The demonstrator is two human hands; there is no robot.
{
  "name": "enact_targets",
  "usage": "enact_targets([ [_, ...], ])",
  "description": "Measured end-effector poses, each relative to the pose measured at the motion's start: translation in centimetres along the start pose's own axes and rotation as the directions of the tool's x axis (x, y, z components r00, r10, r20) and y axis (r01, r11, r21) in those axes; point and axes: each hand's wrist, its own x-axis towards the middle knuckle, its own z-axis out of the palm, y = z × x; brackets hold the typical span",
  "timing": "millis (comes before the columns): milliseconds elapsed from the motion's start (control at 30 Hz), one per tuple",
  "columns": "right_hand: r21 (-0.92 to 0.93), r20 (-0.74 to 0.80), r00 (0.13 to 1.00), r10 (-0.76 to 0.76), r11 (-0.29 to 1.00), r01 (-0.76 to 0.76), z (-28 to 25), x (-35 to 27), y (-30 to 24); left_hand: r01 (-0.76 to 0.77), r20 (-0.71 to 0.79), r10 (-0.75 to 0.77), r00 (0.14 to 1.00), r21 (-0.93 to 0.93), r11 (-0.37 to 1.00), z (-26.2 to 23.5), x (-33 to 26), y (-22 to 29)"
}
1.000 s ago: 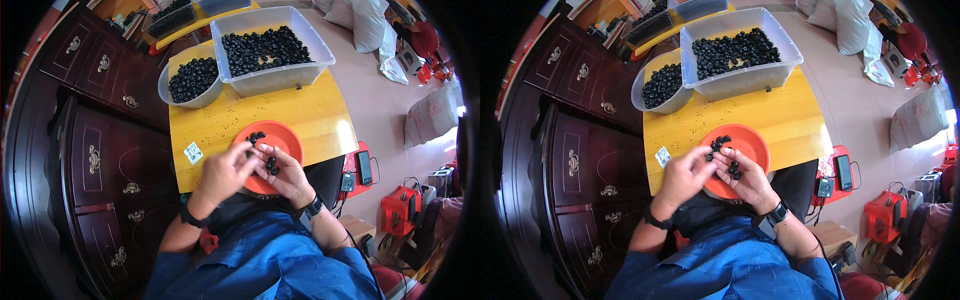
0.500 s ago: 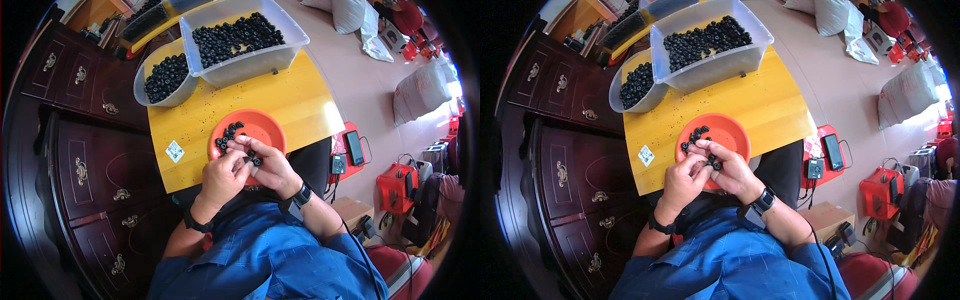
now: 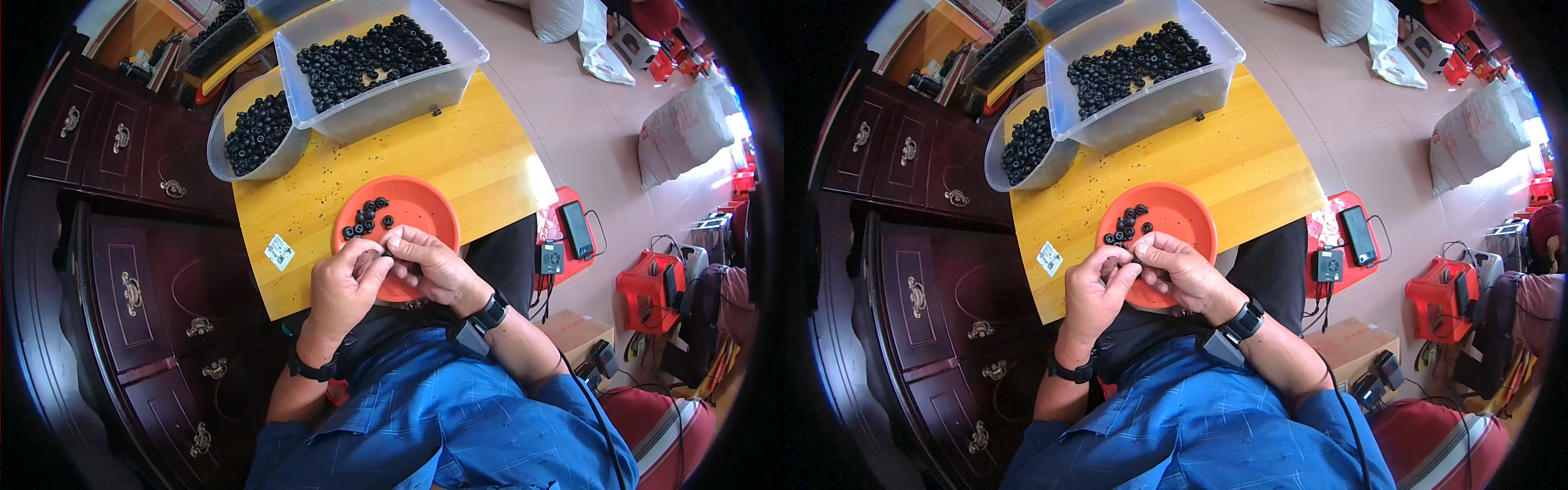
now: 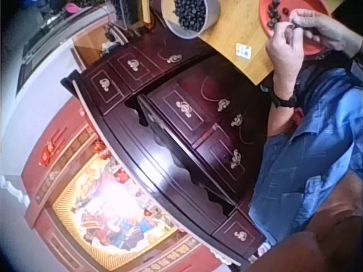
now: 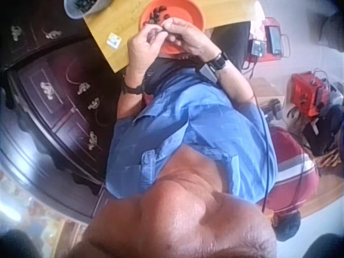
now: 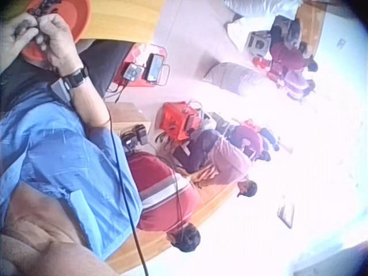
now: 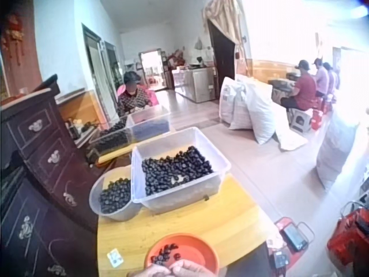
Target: Inspecting and sorting small black objects into containers on a worktable.
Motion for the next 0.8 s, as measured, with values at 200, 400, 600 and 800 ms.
enact_targets([
  [200, 0.079, -0.018, 1.0, -0.01, 0.997, 0.011, 0.2, 0.0, 0.3, -0.007, -0.028, 0.005, 1.0, -0.088, 0.996, 0.2, 0.1, 0.2],
  [400, 0.15, -0.046, 0.998, 0.035, 0.988, -0.028, 0.6, -0.3, 0.0, -0.067, -0.09, 0.065, 0.994, -0.022, 0.997, 1.0, 0.2, 0.4],
  [600, 0.136, -0.062, 0.998, -0.017, 0.99, 0.025, 0.9, 0.2, -0.2, -0.007, -0.111, 0.0, 0.994, -0.066, 0.998, 1.2, 0.4, 0.2],
  [800, 0.072, -0.004, 0.994, -0.109, 0.991, 0.109, 0.6, 0.1, 0.0, 0.053, -0.104, -0.07, 0.992, -0.154, 0.987, 1.0, 0.5, -0.5],
])
